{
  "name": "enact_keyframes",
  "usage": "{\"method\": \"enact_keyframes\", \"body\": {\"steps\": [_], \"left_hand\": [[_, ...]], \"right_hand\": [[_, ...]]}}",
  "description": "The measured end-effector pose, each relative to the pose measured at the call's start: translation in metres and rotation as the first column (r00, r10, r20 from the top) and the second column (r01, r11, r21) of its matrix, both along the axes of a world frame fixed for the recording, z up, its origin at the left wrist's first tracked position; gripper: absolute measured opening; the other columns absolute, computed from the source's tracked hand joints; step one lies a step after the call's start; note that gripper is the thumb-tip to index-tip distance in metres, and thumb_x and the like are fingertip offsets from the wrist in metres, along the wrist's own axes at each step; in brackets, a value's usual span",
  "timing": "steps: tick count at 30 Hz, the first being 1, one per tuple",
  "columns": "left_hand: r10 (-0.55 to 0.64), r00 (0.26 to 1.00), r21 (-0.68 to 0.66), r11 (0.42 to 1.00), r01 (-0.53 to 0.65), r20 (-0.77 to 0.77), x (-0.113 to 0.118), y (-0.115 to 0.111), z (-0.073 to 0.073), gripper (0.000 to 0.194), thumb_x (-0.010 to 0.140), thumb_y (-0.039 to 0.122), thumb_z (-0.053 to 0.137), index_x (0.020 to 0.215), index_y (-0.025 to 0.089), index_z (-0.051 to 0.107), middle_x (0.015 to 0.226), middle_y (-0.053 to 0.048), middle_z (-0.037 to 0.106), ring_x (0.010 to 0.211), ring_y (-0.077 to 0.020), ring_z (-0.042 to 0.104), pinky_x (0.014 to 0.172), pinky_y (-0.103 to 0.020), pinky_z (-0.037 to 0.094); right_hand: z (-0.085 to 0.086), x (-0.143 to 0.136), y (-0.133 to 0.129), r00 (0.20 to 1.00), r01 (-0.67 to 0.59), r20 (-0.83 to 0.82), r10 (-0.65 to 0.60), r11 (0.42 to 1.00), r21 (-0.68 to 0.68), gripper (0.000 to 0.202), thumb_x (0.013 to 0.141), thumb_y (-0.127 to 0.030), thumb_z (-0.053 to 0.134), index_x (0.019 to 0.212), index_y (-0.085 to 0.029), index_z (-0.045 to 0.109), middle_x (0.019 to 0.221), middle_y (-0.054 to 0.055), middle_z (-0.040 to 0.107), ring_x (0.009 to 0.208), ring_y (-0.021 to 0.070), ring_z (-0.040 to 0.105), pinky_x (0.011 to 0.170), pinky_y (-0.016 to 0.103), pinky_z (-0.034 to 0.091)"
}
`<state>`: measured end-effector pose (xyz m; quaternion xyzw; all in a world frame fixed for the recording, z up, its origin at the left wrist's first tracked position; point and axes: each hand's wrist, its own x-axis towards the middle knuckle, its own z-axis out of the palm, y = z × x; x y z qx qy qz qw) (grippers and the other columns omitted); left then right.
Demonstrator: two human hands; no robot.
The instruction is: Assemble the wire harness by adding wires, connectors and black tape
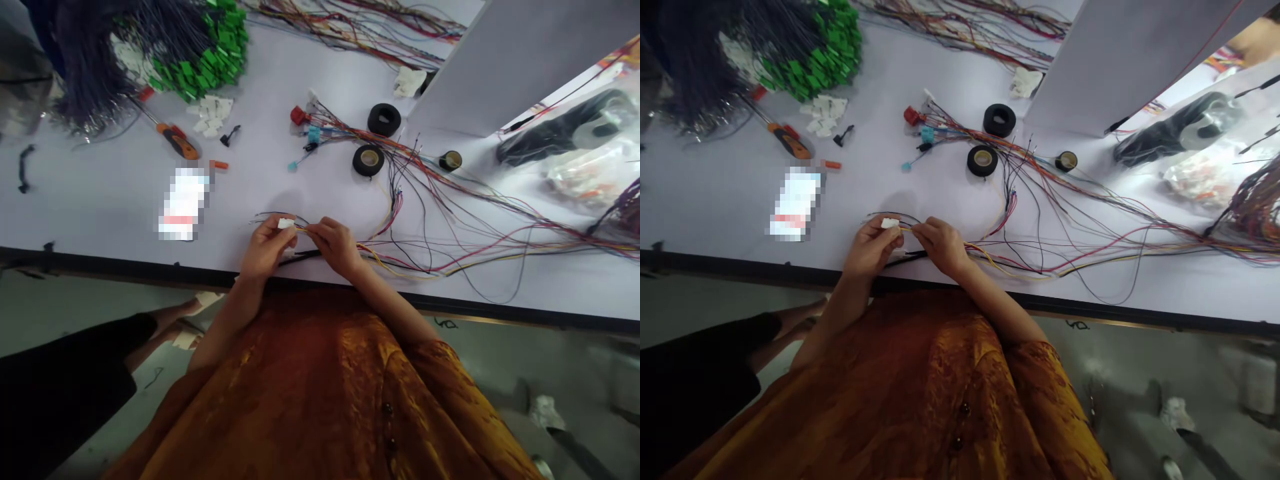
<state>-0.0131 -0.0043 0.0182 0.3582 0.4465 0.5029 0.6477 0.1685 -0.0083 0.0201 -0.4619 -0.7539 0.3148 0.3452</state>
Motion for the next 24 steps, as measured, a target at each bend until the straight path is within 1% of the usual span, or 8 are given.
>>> {"method": "enact_keyframes", "body": {"steps": [3, 5, 8, 11, 15, 20, 22, 24], "left_hand": [[0.112, 0.992, -0.018, 0.994, -0.111, 0.054, 0.008, 0.0, 0.0, 0.025, 0.071, 0.031, 0.085, 0.091, 0.021, 0.075, 0.078, 0.001, 0.07, 0.064, -0.0055, 0.062, 0.057, -0.014, 0.052], [0.175, 0.982, -0.029, 0.984, -0.174, 0.067, 0.011, 0.001, 0.001, 0.029, 0.068, 0.034, 0.087, 0.091, 0.021, 0.076, 0.084, 0.0, 0.074, 0.064, -0.0051, 0.065, 0.059, -0.014, 0.054], [0.215, 0.971, -0.072, 0.975, -0.209, 0.104, 0.014, 0.001, 0.002, 0.032, 0.065, 0.034, 0.09, 0.09, 0.021, 0.077, 0.084, 0.0, 0.075, 0.064, -0.005, 0.068, 0.064, -0.013, 0.058], [0.19, 0.967, -0.109, 0.979, -0.174, 0.167, 0.014, 0.002, 0.001, 0.031, 0.063, 0.03, 0.092, 0.09, 0.022, 0.078, 0.091, 0.0, 0.077, 0.068, -0.0048, 0.07, 0.067, -0.012, 0.06], [0.204, 0.954, -0.154, 0.973, -0.172, 0.219, 0.014, 0.004, -0.003, 0.03, 0.063, 0.026, 0.091, 0.089, 0.021, 0.077, 0.087, 0.0, 0.076, 0.069, -0.0053, 0.071, 0.068, -0.012, 0.06], [0.25, 0.959, -0.098, 0.966, -0.238, 0.132, 0.015, 0.007, -0.006, 0.029, 0.069, 0.032, 0.088, 0.092, 0.02, 0.074, 0.082, 0.001, 0.075, 0.066, -0.0062, 0.07, 0.064, -0.014, 0.06], [0.233, 0.97, -0.019, 0.972, -0.232, 0.07, 0.015, 0.008, -0.007, 0.031, 0.071, 0.036, 0.087, 0.093, 0.02, 0.073, 0.08, 0.0, 0.074, 0.065, -0.0076, 0.07, 0.06, -0.016, 0.058], [0.212, 0.977, 0.056, 0.976, -0.212, 0.0, 0.014, 0.009, -0.008, 0.031, 0.073, 0.038, 0.085, 0.095, 0.021, 0.071, 0.081, 0.0, 0.074, 0.065, -0.0091, 0.07, 0.058, -0.018, 0.056]], "right_hand": [[-0.001, 0.015, 0.02, 1.0, -0.025, -0.019, 0.024, 1.0, -0.018, 0.024, 0.099, -0.035, 0.053, 0.101, -0.018, 0.07, 0.086, 0.003, 0.063, 0.077, 0.0131, 0.058, 0.074, 0.025, 0.046], [0.0, 0.036, 0.05, 0.988, 0.154, 0.019, -0.153, 0.987, -0.034, 0.021, 0.097, -0.036, 0.055, 0.095, -0.018, 0.067, 0.086, 0.003, 0.063, 0.077, 0.014, 0.058, 0.076, 0.027, 0.047], [0.001, 0.073, 0.107, 0.806, 0.571, 0.203, -0.556, 0.821, -0.017, 0.016, 0.094, -0.033, 0.059, 0.094, -0.017, 0.06, 0.093, 0.006, 0.062, 0.089, 0.0189, 0.057, 0.088, 0.035, 0.046], [0.001, 0.098, 0.154, 0.662, 0.718, 0.37, -0.652, 0.694, -0.062, 0.023, 0.088, -0.026, 0.067, 0.103, -0.013, 0.056, 0.112, 0.015, 0.06, 0.109, 0.0251, 0.055, 0.099, 0.043, 0.043], [0.001, 0.103, 0.173, 0.677, 0.716, 0.366, -0.639, 0.686, -0.126, 0.023, 0.079, -0.011, 0.066, 0.098, -0.014, 0.054, 0.111, 0.013, 0.058, 0.109, 0.0261, 0.055, 0.1, 0.047, 0.042], [0.011, 0.072, 0.134, 0.757, 0.652, 0.083, -0.648, 0.74, -0.168, 0.025, 0.079, -0.017, 0.062, 0.102, -0.018, 0.052, 0.084, 0.0, 0.055, 0.079, 0.0167, 0.056, 0.08, 0.038, 0.052], [0.017, 0.053, 0.107, 0.83, 0.481, -0.099, -0.549, 0.794, -0.371, 0.03, 0.083, -0.026, 0.06, 0.111, -0.021, 0.052, 0.078, -0.004, 0.054, 0.06, 0.0104, 0.05, 0.056, 0.025, 0.048], [0.023, 0.035, 0.081, 0.82, 0.216, -0.342, -0.459, 0.801, -0.558, 0.038, 0.084, -0.032, 0.059, 0.12, -0.024, 0.051, 0.076, -0.006, 0.052, 0.048, 0.0056, 0.04, 0.041, 0.018, 0.034]]}}
